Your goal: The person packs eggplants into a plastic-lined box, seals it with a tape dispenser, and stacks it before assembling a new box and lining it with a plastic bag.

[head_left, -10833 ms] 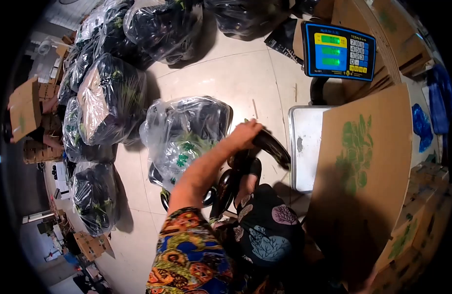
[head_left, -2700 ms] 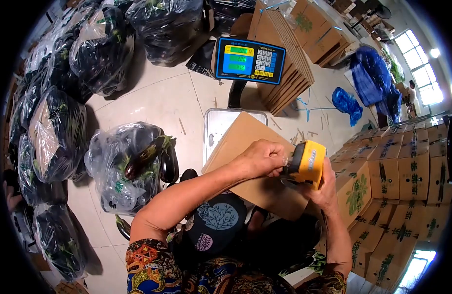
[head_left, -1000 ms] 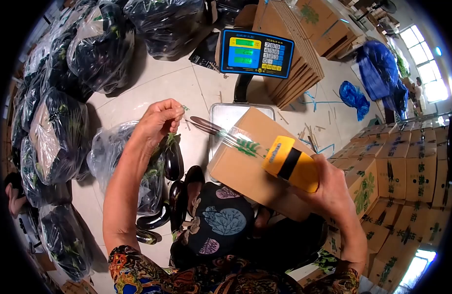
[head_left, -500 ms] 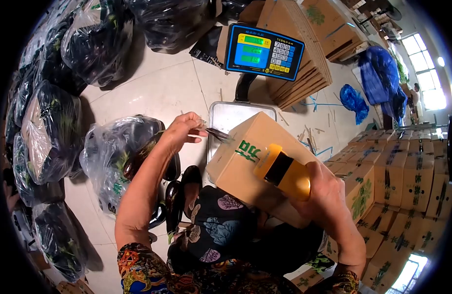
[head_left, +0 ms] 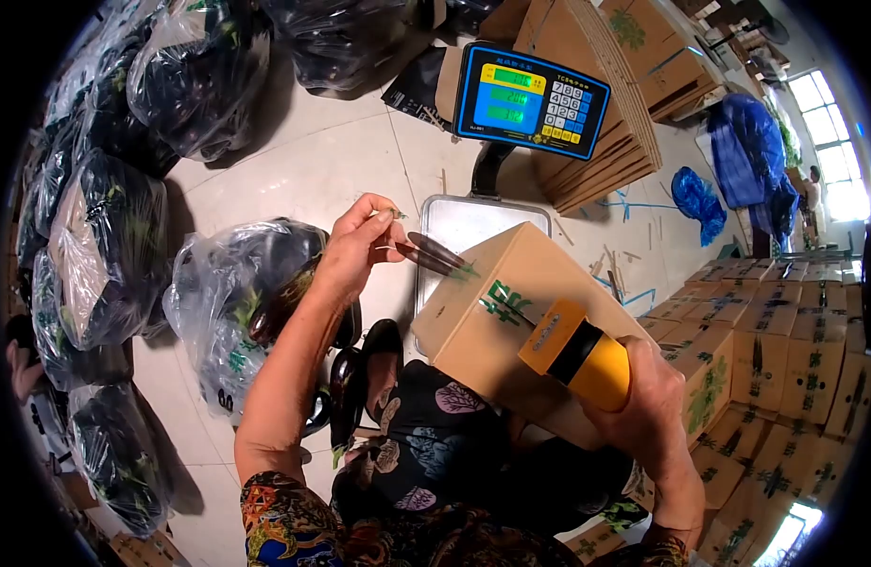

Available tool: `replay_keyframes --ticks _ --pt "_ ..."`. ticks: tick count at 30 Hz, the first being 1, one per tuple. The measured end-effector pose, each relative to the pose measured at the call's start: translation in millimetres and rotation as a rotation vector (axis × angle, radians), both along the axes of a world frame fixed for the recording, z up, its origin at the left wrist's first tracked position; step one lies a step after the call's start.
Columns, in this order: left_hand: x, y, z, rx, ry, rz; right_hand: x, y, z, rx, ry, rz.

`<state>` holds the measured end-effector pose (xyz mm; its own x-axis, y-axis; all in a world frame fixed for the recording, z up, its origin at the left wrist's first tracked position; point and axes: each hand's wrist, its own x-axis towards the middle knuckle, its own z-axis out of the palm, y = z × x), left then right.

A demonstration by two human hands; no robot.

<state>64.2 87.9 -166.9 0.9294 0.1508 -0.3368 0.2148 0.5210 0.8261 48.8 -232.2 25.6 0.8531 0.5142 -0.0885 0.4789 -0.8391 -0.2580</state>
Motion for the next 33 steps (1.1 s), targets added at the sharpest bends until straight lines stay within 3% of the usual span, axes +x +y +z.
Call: replay_keyframes --ticks 8,11,14,25,33 --pt "3 -19 0 0.247 -0.039 0.129 -3 -4 -3 0.022 -0.036 0.017" --pt "2 -17 -3 0.204 -0.036 0.085 -4 -7 -3 0.035 -0.019 0.003" --pt "-2 -12 2 0.342 -0.047 0.028 -7 -10 -4 0.065 -0.035 -0.002" --pt "2 -22 -3 0.206 0.019 0.01 -14 -6 -2 0.018 -0.03 -0.034" --pt "-2 -31 -29 0.498 -0.103 0.086 -17 -3 -3 0.0 -0.06 -0.031"
